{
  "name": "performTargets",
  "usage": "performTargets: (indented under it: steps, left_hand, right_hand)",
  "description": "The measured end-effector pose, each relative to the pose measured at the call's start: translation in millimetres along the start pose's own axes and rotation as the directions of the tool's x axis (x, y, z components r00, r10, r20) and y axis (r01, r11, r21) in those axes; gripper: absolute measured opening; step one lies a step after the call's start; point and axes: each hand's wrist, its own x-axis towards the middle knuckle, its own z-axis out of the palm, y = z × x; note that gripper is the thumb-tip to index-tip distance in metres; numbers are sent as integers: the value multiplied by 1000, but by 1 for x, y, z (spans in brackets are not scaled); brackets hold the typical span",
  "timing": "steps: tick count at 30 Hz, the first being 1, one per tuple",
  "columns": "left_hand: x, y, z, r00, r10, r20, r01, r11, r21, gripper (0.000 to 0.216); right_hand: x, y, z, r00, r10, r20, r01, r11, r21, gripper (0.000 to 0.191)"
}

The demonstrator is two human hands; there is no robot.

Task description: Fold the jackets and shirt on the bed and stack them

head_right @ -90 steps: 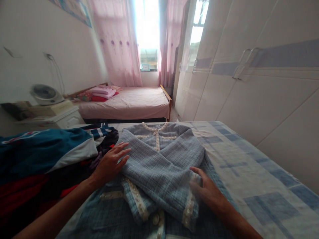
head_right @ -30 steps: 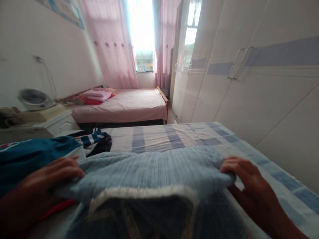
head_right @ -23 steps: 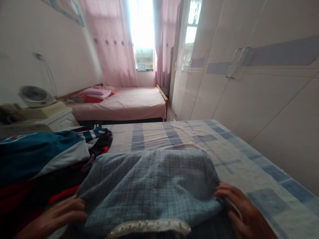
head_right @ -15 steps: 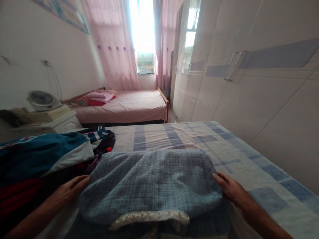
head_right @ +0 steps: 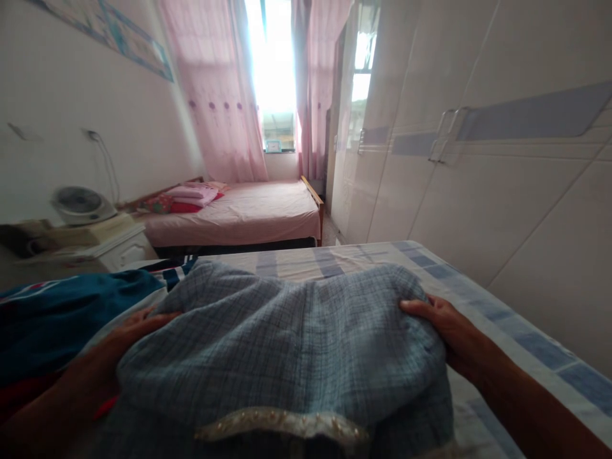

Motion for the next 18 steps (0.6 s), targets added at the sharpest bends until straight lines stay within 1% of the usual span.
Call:
performTargets:
  steps: [2,3,5,6,7,8,9,10,11,12,14,16,18]
  left_hand:
    - [11,15,4,996,73,-50,-73,997,12,42]
    - [18,18,5,993,106,-49,-105,994,29,41]
    - [37,15,2,988,152,11,-152,981,123,42]
    - [48,10,0,986,162,46,-168,965,202,46]
    - [60,2,-3,985,160,67,-172,943,285,51]
    - [71,-7,-7,986,150,67,-164,914,371,58]
    - [81,-16,-10,988,146,50,-153,880,450,65]
    - [90,-24,-14,988,154,27,-146,844,516,72]
    - [97,-31,-16,985,175,10,-149,810,567,76]
    - [102,-36,-19,979,202,7,-165,776,608,79]
    - [106,-41,-20,964,266,27,-216,714,666,80]
    - [103,-41,-17,961,273,37,-229,715,660,80]
    - [97,-40,-10,977,211,21,-181,779,600,81]
  right_hand:
    - [17,-14,-2,996,-75,-39,74,996,-47,31]
    - [28,-15,-3,993,-106,-41,103,991,-84,32]
    - [53,-7,-7,986,-158,-54,142,964,-223,38]
    - [66,1,-9,977,-195,-85,156,927,-342,41]
    - [79,12,-10,958,-260,-125,171,860,-481,45]
    - [90,23,-11,925,-347,-151,186,765,-616,49]
    - [98,34,-10,885,-442,-149,205,656,-727,51]
    - [102,44,-8,845,-523,-114,233,551,-801,53]
    - [103,51,-4,813,-580,-51,279,466,-840,53]
    - [100,57,1,793,-609,24,333,400,-854,52]
    - [84,62,15,769,-610,191,440,287,-851,48]
    - [63,61,33,732,-566,381,557,174,-812,51]
    - [45,59,51,681,-509,526,655,101,-749,60]
